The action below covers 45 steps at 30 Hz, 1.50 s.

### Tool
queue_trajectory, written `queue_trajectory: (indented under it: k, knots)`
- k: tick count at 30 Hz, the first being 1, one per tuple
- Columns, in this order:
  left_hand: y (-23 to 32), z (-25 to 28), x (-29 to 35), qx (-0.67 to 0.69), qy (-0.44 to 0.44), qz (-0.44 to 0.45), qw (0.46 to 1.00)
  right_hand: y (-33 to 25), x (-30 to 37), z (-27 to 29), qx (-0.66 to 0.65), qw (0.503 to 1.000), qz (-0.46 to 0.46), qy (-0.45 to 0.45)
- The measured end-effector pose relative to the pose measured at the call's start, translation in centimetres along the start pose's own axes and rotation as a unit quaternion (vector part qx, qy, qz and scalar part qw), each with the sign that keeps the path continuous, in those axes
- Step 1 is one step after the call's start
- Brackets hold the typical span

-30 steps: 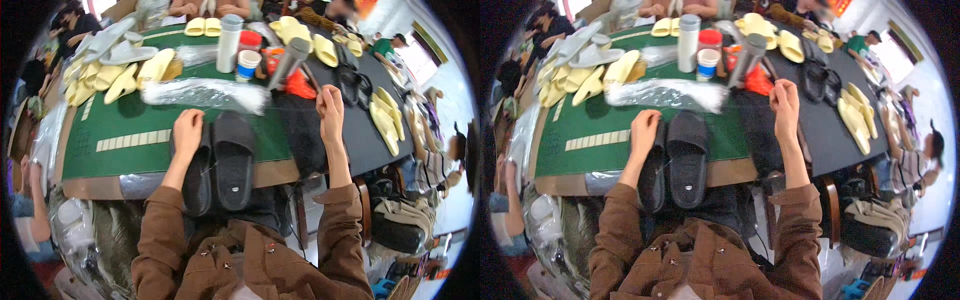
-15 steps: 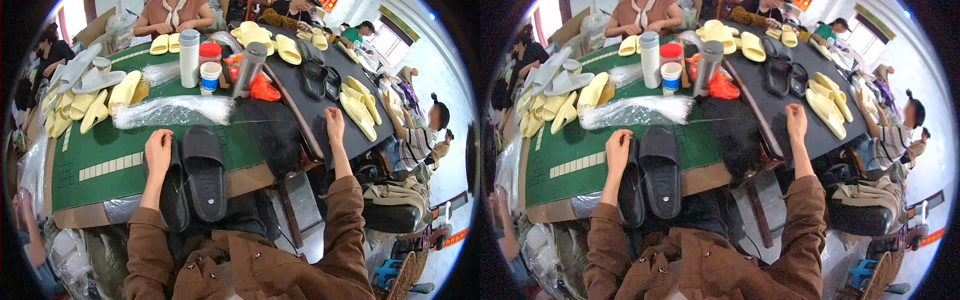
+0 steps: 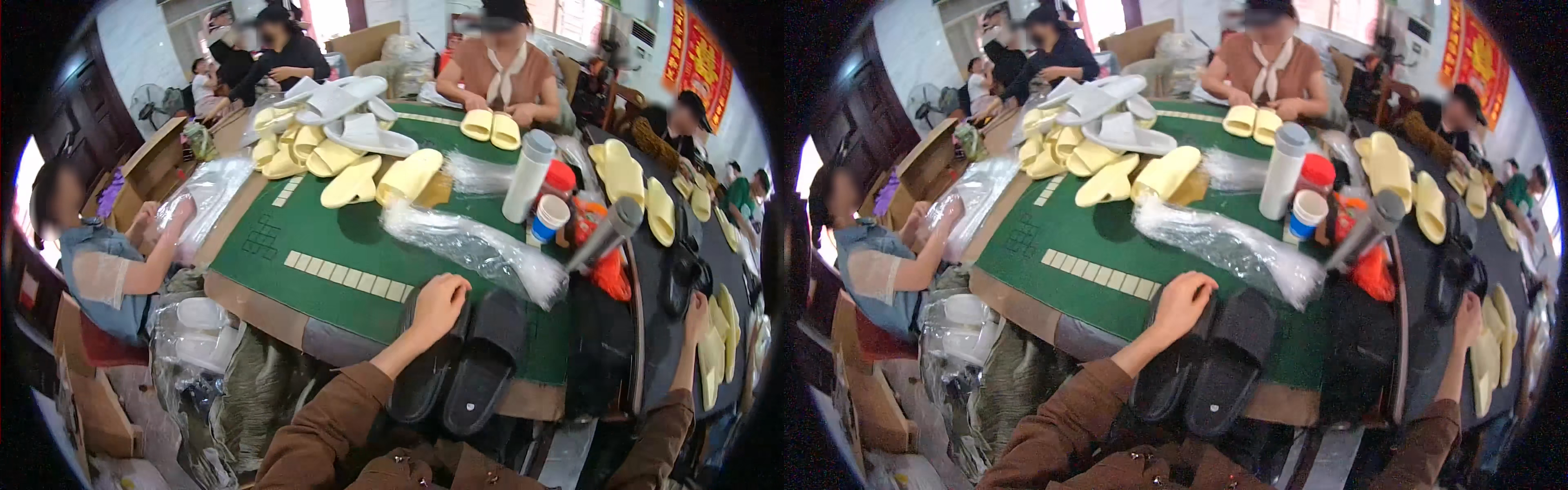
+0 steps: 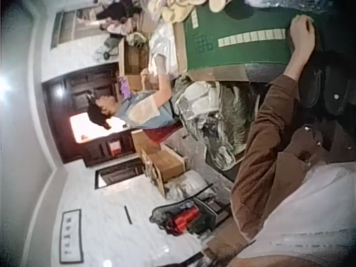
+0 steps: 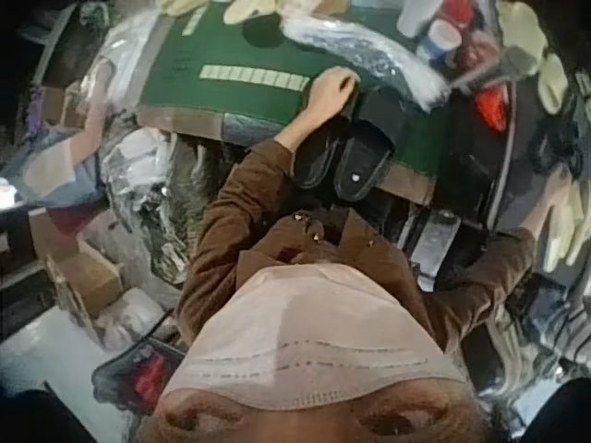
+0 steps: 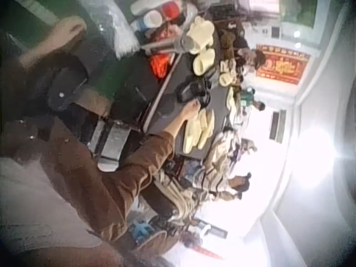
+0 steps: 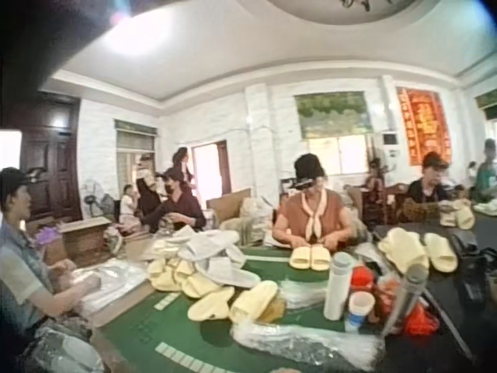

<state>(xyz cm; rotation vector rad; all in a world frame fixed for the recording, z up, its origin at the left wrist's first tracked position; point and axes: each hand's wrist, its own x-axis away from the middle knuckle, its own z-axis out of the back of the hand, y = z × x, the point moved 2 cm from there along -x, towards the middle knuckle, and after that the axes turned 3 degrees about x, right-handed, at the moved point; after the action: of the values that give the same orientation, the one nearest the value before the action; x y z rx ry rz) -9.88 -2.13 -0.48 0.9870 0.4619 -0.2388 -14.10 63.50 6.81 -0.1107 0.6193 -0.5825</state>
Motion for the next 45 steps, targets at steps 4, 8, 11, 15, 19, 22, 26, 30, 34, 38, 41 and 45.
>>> queue_trajectory:
  k: [4,8,11,15,19,22,26,30,34,38,41,45]
  knots:
    - [0.6,-0.3,-0.3,-0.003,-0.008,0.008,1.000,1.7,-4.1,-1.2,0.004,0.999,0.025,-0.034]
    - [0.6,-0.3,-0.3,-0.014,-0.002,0.024,1.000,1.3,-5.7,-3.5,0.103,0.994,-0.005,-0.041]
    - [0.6,-0.2,-0.1,-0.010,0.000,0.033,0.999,0.8,-6.7,-4.8,0.125,0.987,-0.030,-0.094]
    - [0.8,-0.7,-0.7,-0.005,-0.016,0.031,0.999,3.7,-9.2,-6.3,0.087,0.989,-0.041,-0.112]
    - [1.1,-0.4,-0.6,-0.001,-0.018,0.061,0.998,2.8,-9.8,-6.8,0.084,0.979,-0.100,-0.158]
    - [1.6,0.2,-0.3,-0.001,-0.019,0.089,0.996,0.9,-9.4,-7.2,0.131,0.969,-0.141,-0.154]
    - [1.5,-0.3,-0.8,-0.005,-0.025,0.077,0.997,4.2,-10.6,-7.9,0.135,0.978,-0.087,-0.129]
    - [1.0,-0.5,-0.6,0.002,-0.013,0.048,0.999,5.4,-9.2,-7.0,0.123,0.984,-0.062,-0.111]
    - [0.7,-0.4,-0.4,-0.017,-0.008,0.041,0.999,5.1,-5.9,-5.8,0.112,0.988,-0.031,-0.104]
    - [0.8,-0.7,-0.6,0.012,-0.005,0.043,0.999,5.7,-1.6,-2.5,0.071,0.989,0.025,-0.126]
    - [1.2,0.3,-0.2,0.013,-0.010,0.052,0.999,1.9,3.8,1.8,0.017,0.986,0.057,-0.156]
    - [1.4,0.2,-0.4,0.011,-0.020,0.047,0.999,2.0,10.7,5.6,-0.091,0.982,0.068,-0.150]
